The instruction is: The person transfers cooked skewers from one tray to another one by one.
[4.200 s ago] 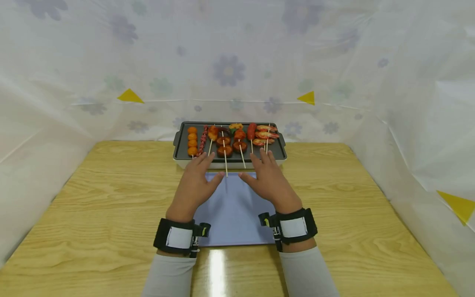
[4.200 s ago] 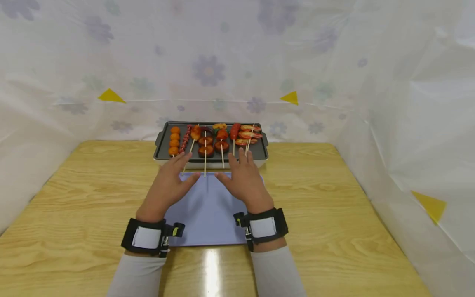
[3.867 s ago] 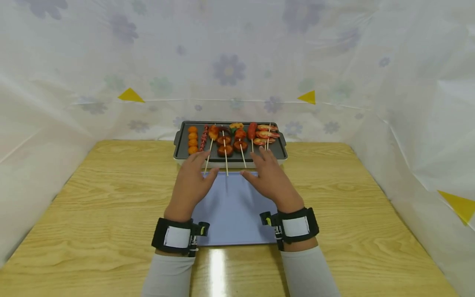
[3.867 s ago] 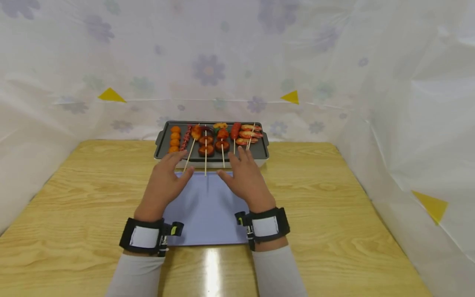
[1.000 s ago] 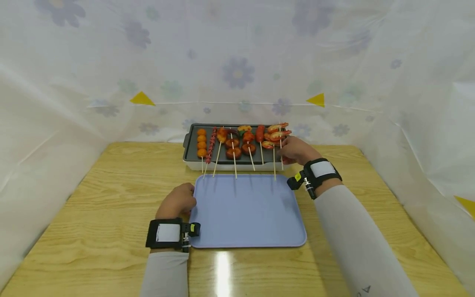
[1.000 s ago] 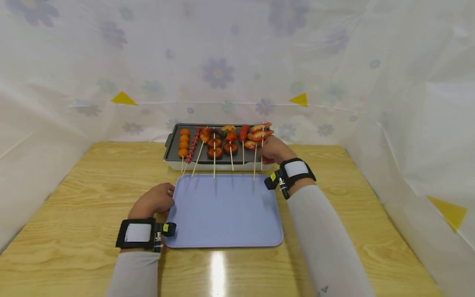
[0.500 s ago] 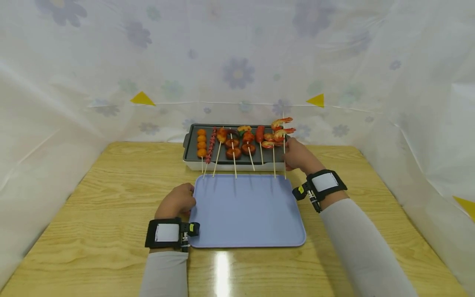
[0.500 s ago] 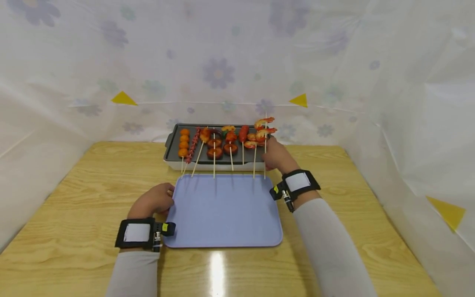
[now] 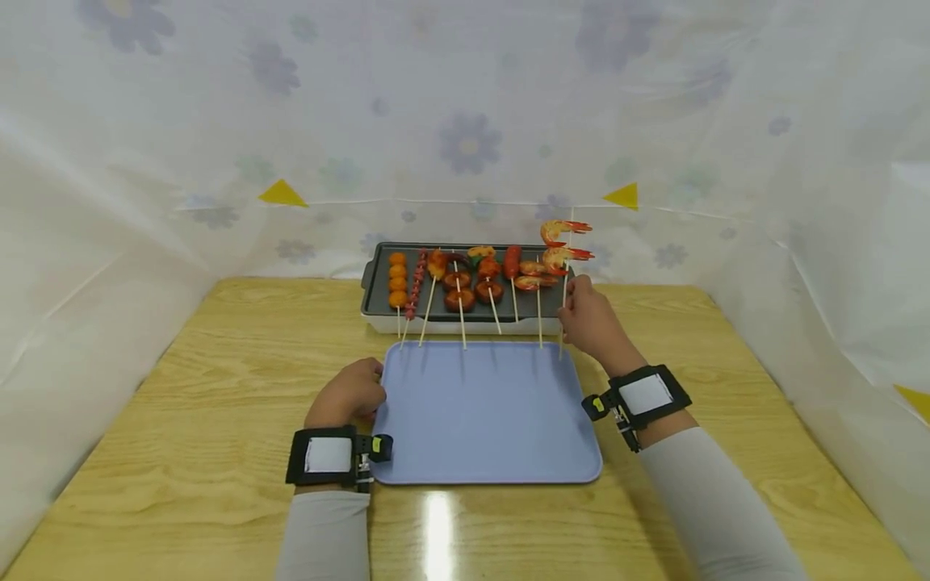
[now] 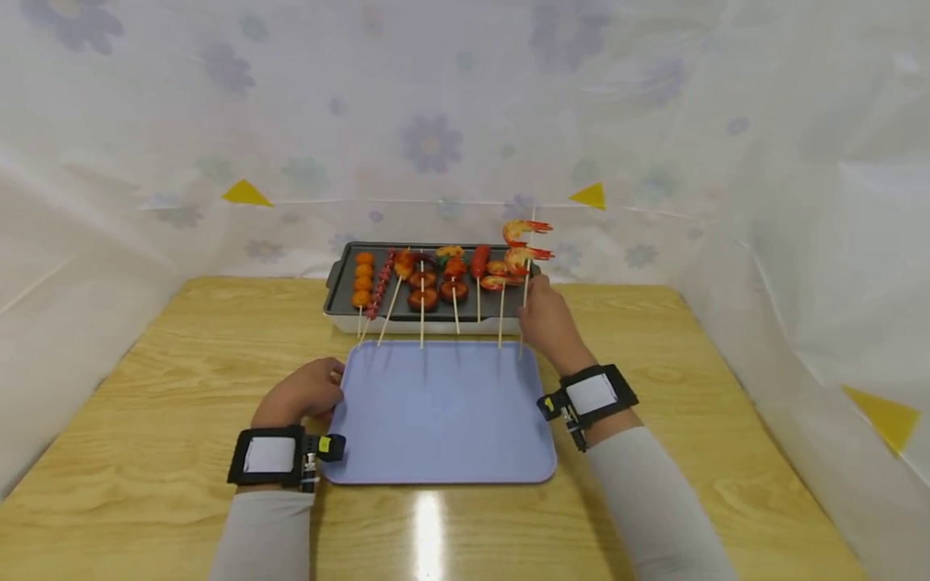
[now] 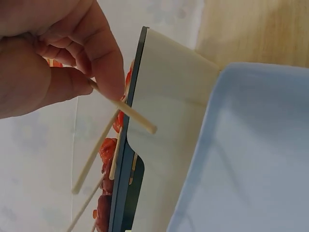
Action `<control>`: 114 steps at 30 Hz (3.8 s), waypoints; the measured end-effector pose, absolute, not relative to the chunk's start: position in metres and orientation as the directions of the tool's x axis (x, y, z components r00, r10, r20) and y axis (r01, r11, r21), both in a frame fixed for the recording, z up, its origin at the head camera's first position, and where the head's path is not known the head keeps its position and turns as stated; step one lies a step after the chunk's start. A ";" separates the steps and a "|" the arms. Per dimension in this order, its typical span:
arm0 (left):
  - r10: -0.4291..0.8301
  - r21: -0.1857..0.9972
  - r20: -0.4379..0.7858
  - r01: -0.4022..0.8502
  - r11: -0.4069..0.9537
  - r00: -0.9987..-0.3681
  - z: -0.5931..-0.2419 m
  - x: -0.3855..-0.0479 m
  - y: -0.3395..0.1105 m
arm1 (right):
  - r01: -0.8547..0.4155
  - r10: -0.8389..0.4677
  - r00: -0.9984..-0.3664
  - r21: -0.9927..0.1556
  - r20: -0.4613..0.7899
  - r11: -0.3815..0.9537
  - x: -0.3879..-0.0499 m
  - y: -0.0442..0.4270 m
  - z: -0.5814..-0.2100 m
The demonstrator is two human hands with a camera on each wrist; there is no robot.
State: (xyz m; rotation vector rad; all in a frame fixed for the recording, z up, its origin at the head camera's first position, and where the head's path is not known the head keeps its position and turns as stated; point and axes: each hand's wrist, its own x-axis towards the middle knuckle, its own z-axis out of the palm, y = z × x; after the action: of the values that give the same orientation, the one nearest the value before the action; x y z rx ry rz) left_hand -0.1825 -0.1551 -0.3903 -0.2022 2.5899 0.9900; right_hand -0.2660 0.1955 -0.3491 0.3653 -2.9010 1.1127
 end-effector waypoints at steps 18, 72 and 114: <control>0.020 0.597 -0.386 -0.234 0.767 -0.922 -0.389 -0.181 -0.156 | -0.273 -0.216 -0.962 -0.563 0.166 0.780 -0.210 0.205 -0.360; 0.057 0.574 -0.386 -0.191 0.797 -0.921 -0.390 -0.185 -0.159 | -0.294 -0.333 -0.942 -0.372 -0.044 0.880 -0.135 0.197 -0.395; 0.084 0.613 -0.382 -0.184 0.768 -0.920 -0.389 -0.185 -0.165 | -0.449 -0.436 -0.877 -0.022 0.201 0.893 -0.143 0.197 -0.394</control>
State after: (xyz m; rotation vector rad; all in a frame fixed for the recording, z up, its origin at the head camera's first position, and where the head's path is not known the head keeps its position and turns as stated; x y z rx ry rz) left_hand -0.1852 -0.1649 -0.3889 -0.0767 2.5731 0.9500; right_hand -0.1428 0.1971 -0.3943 0.6776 -2.8689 0.1013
